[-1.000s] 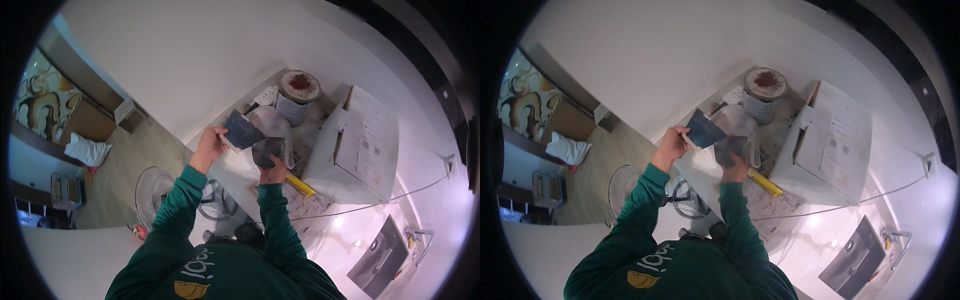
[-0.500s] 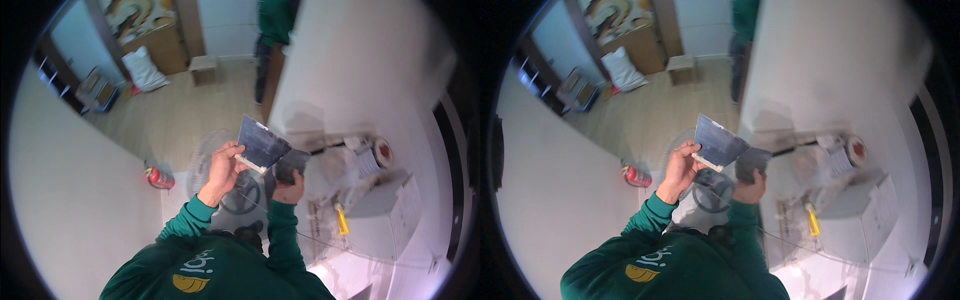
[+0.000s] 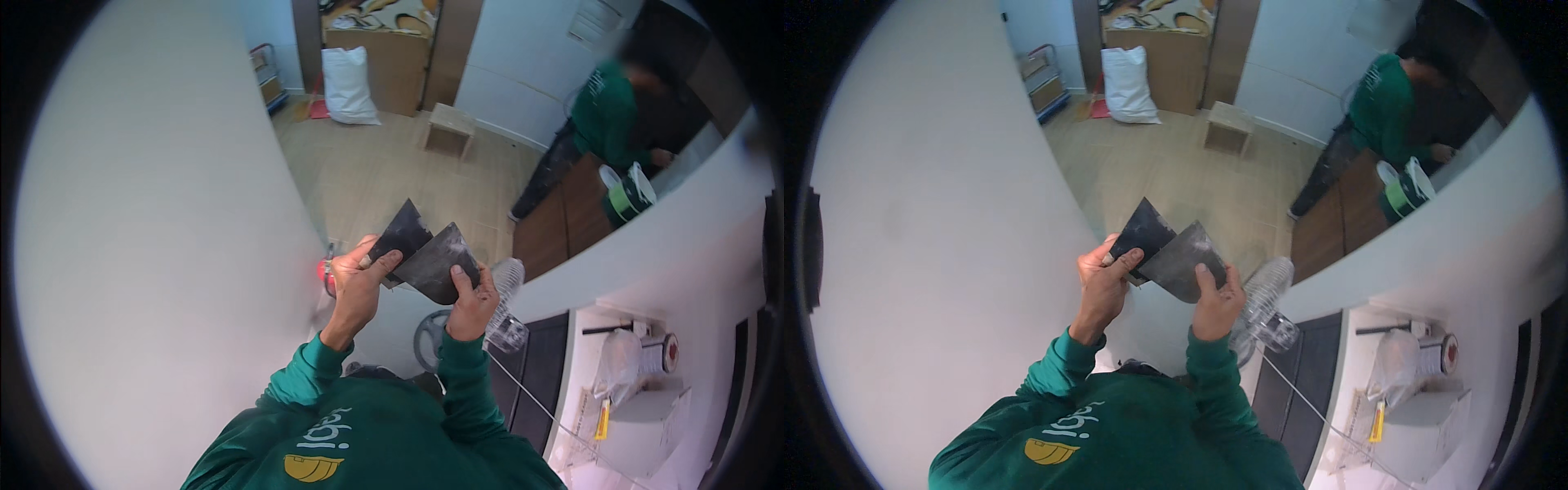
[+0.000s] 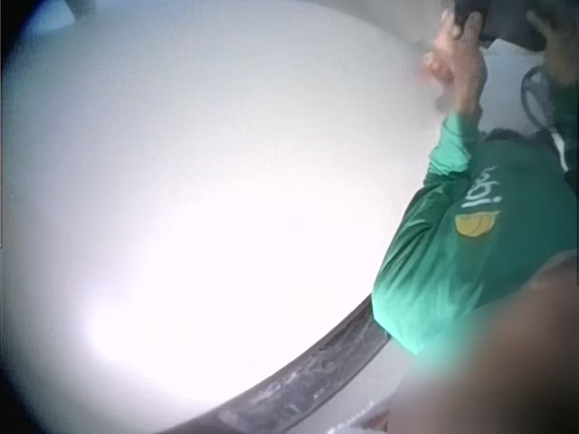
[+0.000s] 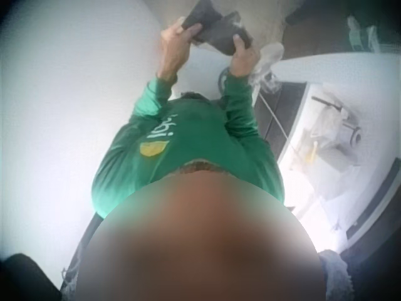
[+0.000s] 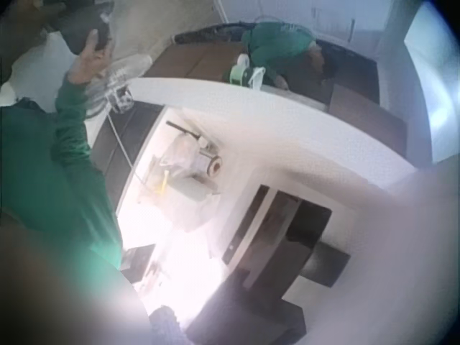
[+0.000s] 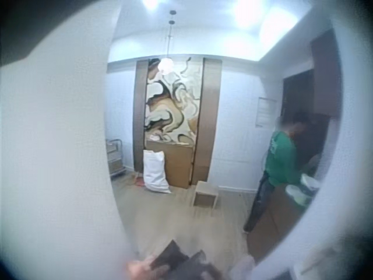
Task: The person uses sandpaper to rub a dark cabinet door, then walks to a kitchen counter and wipes a paint can lid with a cloth. They return to the bathroom and wipe the cabinet door handle and edge with the cloth.
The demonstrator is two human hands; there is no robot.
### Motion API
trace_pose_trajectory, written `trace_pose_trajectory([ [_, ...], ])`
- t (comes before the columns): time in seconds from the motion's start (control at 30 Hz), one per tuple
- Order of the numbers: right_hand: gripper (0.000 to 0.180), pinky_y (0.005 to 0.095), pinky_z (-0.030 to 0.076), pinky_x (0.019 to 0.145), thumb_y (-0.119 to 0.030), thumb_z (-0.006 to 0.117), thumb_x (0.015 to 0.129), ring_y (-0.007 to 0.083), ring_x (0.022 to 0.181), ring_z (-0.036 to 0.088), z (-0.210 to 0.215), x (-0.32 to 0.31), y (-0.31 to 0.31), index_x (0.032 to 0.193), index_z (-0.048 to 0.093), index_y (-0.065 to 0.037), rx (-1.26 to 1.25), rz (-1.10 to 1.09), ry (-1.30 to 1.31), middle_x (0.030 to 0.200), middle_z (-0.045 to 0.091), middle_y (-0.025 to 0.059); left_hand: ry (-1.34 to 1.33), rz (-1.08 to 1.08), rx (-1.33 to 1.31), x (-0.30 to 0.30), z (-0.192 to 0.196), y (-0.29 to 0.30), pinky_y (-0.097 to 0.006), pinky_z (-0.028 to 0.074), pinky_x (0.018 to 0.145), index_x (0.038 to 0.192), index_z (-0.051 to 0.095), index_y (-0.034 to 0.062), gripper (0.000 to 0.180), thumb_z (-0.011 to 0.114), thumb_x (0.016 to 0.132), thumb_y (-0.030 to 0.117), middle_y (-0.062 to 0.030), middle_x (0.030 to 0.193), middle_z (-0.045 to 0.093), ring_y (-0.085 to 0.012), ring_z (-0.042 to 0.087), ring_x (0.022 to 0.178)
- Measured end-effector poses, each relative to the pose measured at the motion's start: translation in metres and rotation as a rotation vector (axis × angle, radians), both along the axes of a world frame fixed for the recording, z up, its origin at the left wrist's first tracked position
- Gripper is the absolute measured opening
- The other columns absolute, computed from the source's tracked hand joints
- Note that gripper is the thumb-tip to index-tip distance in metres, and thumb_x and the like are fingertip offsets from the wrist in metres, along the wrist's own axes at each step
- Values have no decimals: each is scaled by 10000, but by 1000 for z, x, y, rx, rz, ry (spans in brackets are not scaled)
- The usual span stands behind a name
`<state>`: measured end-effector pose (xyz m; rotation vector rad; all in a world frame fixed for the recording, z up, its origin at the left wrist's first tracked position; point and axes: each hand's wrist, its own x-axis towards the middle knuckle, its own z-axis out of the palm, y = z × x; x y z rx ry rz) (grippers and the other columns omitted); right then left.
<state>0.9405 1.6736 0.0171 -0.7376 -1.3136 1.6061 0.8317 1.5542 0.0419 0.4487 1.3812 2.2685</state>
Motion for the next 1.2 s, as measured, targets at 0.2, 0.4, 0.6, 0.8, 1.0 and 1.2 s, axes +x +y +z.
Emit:
trace_pose_trajectory([
  [0.2,195,227,457,814,-53,688,879,97,868,590,0,-95,-16,1046,636,34,30,248,109,959,664,36,282,134,-194,-68,-10,-46,-215,460,681,1066,713,-35,221,699,846,-25,-25,944,648,-80,586,788],
  [0.4,214,220,456,827,-41,687,886,97,887,603,-13,-189,14,1078,639,38,24,406,150,979,676,44,445,57,-530,-158,-23,-52,-238,481,663,1052,714,-8,185,690,873,29,-55,857,655,-80,594,737],
  [0.6,242,219,454,814,-78,684,904,98,888,599,-43,-298,94,1101,644,58,59,315,208,982,679,57,-221,385,-192,-264,-61,4,-275,537,694,965,665,-19,111,660,888,61,-77,832,672,-152,643,717],
  [0.8,184,274,497,826,-67,666,892,150,878,625,-76,-467,210,1049,669,29,-427,367,97,968,674,64,-679,309,178,-411,-98,122,-428,564,873,1091,575,-34,211,572,911,77,-159,1079,663,-286,681,929],
  [1.0,256,366,567,707,-33,654,880,234,867,669,-93,-573,266,1118,559,-29,-560,465,24,1001,662,109,-505,230,123,-507,-107,207,-408,528,914,1167,561,-77,318,614,866,13,-158,1128,650,-261,659,983],
  [1.2,306,364,539,857,29,682,851,229,933,658,-114,-691,204,1120,549,-28,-527,831,-43,1038,664,117,-543,495,-44,-576,-121,188,-372,543,772,1081,630,-32,263,703,854,76,-131,1005,679,-236,669,900],
])
